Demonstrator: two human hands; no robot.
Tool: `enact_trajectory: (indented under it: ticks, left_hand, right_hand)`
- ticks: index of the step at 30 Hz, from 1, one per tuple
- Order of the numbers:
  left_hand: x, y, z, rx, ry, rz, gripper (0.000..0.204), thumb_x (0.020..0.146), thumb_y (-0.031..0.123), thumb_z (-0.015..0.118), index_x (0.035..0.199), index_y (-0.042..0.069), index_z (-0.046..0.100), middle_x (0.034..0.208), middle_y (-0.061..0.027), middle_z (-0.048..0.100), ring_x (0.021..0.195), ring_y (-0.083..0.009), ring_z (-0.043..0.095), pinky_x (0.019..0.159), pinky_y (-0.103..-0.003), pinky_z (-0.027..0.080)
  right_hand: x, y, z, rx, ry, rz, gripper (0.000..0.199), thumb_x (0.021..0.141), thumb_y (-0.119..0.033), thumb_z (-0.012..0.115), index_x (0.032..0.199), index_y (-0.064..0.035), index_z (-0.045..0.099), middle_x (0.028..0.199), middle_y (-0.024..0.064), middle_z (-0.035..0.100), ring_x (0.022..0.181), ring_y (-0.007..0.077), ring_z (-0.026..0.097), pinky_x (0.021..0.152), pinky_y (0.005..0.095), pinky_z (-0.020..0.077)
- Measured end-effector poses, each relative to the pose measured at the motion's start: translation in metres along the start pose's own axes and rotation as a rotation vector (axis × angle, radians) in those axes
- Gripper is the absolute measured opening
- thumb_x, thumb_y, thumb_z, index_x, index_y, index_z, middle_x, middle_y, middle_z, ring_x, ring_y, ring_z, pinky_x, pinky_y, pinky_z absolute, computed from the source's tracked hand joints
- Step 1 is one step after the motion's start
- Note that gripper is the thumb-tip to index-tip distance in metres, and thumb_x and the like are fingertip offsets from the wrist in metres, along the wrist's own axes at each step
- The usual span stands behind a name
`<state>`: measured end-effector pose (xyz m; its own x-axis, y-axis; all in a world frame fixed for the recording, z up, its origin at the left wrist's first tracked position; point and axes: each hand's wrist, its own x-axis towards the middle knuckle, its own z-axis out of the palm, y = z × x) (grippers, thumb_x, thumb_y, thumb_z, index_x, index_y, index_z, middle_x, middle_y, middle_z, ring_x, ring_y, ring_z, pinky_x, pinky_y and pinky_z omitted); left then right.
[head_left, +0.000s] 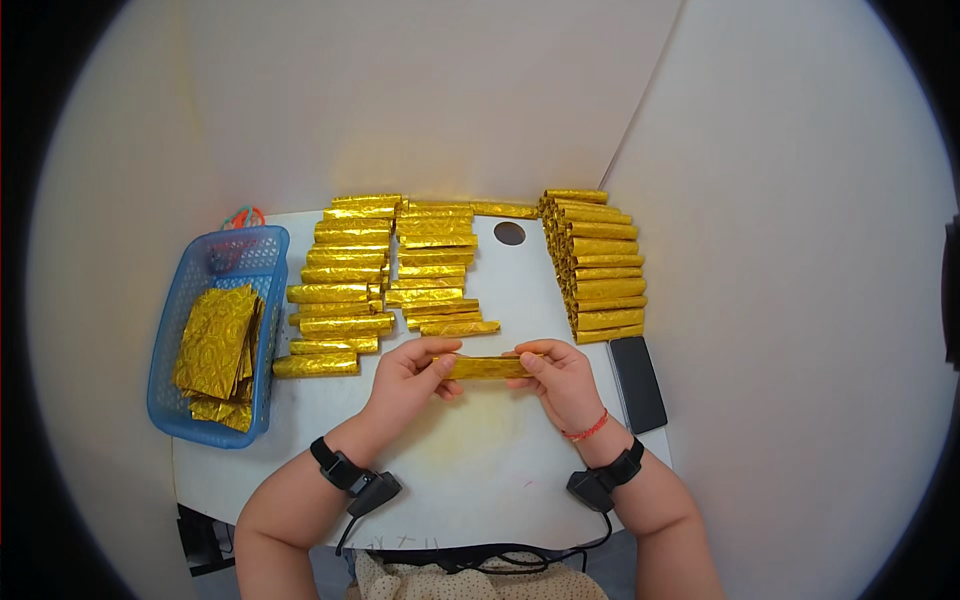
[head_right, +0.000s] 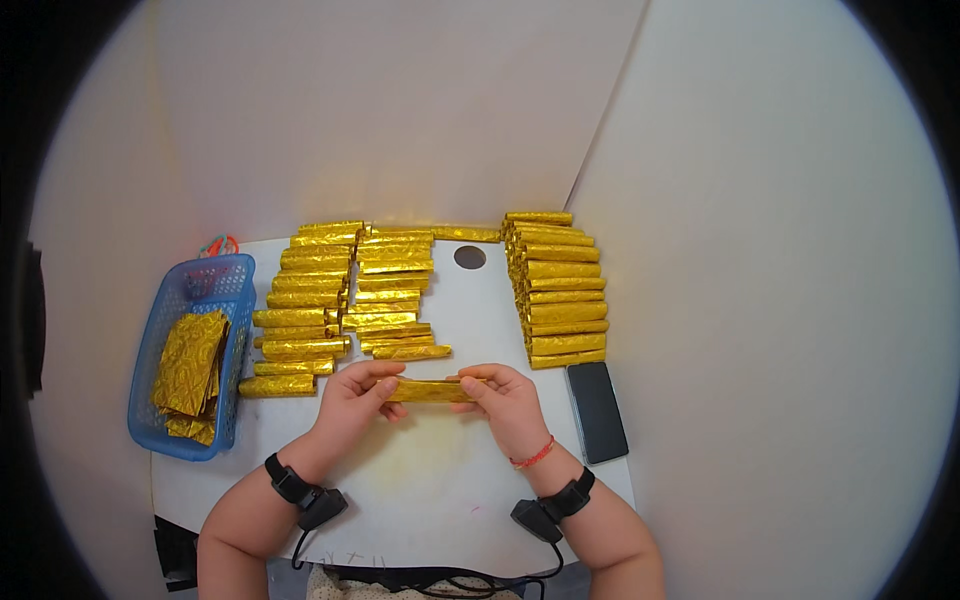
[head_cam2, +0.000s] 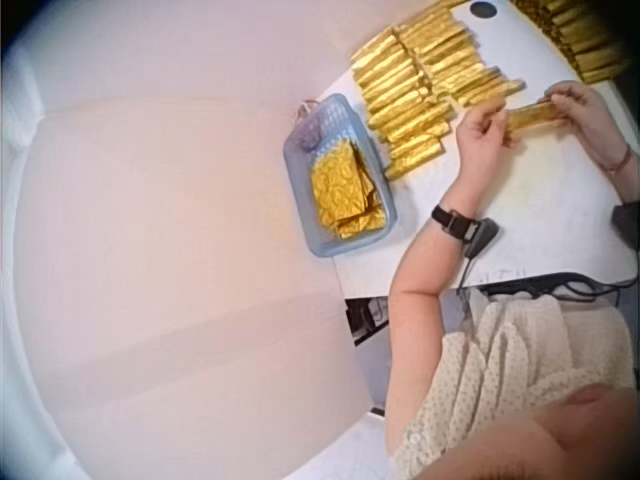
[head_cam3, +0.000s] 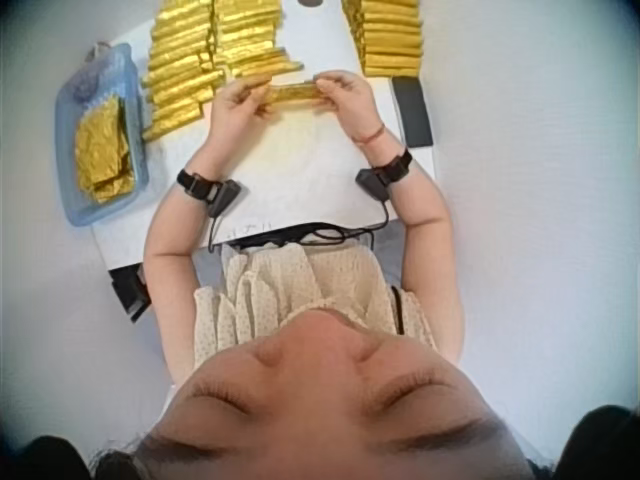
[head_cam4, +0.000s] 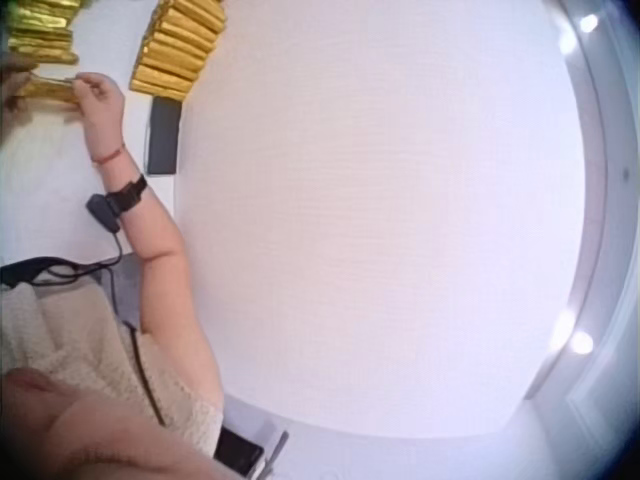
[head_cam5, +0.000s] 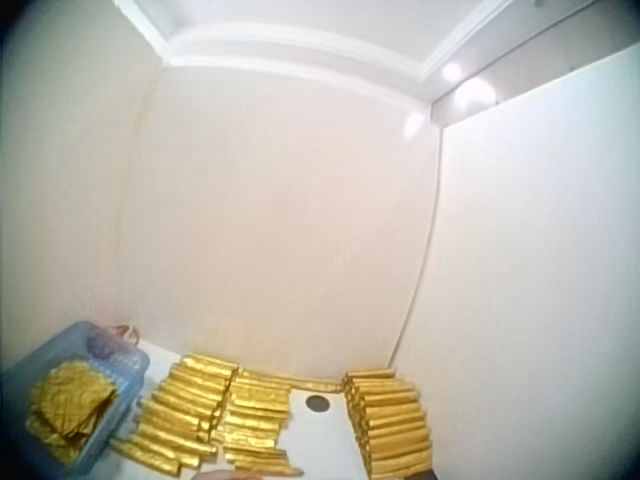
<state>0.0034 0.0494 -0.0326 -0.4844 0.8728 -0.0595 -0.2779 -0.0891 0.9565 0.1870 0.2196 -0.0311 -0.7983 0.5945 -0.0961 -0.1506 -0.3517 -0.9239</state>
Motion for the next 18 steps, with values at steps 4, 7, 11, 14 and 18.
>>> enact_trajectory:
  ticks: [4, 7, 11, 14, 18]
  left_hand:
    - [0.000, -0.002, -0.002, 0.094, -0.069, -0.043, 0.028, 0.103, 0.014, 0.070, 0.126, -0.003, 0.070, 0.096, -0.0102, 0.075, 0.074, -0.0150, 0.073, 0.066, -0.027, 0.061]
    - [-0.003, 0.004, 0.004, 0.051, -0.055, -0.165, 0.028, 0.101, 0.014, 0.073, 0.121, -0.005, 0.072, 0.094, -0.0108, 0.075, 0.070, -0.0158, 0.073, 0.062, -0.027, 0.061]
    - [-0.004, 0.001, 0.008, -0.001, -0.008, -0.174, 0.025, 0.100, 0.014, 0.074, 0.117, -0.006, 0.074, 0.095, -0.0119, 0.076, 0.068, -0.0168, 0.074, 0.059, -0.028, 0.061]
    - [-0.003, 0.006, 0.009, -0.004, -0.004, -0.185, 0.025, 0.100, 0.013, 0.075, 0.117, -0.006, 0.074, 0.095, -0.0126, 0.076, 0.070, -0.0178, 0.075, 0.061, -0.027, 0.062]
    - [-0.003, 0.008, 0.006, 0.057, -0.014, -0.179, 0.024, 0.099, 0.012, 0.075, 0.116, -0.005, 0.074, 0.095, -0.0131, 0.077, 0.070, -0.0180, 0.075, 0.063, -0.027, 0.062]
  right_hand:
    - [-0.005, -0.003, 0.004, 0.006, -0.006, 0.003, 0.019, 0.102, -0.005, 0.068, 0.117, 0.0063, 0.069, 0.114, 0.0163, 0.074, 0.101, 0.0208, 0.073, 0.085, 0.0334, 0.0654]
    - [-0.005, -0.005, 0.002, -0.168, 0.023, 0.047, 0.018, 0.101, -0.006, 0.070, 0.114, 0.0063, 0.070, 0.111, 0.0154, 0.075, 0.097, 0.0200, 0.074, 0.084, 0.0322, 0.0655]
    - [-0.006, -0.008, 0.009, -0.166, 0.046, 0.031, 0.016, 0.101, -0.003, 0.067, 0.113, 0.0059, 0.071, 0.112, 0.0180, 0.075, 0.099, 0.0233, 0.074, 0.081, 0.0342, 0.0664]
    - [-0.005, -0.010, 0.010, -0.172, 0.054, 0.036, 0.017, 0.101, -0.002, 0.066, 0.115, 0.0064, 0.071, 0.114, 0.0189, 0.075, 0.100, 0.0240, 0.074, 0.080, 0.0342, 0.0666]
    - [-0.007, -0.011, 0.011, -0.153, 0.056, 0.032, 0.016, 0.101, 0.000, 0.065, 0.114, 0.0071, 0.071, 0.115, 0.0203, 0.075, 0.100, 0.0249, 0.074, 0.081, 0.0342, 0.0668]
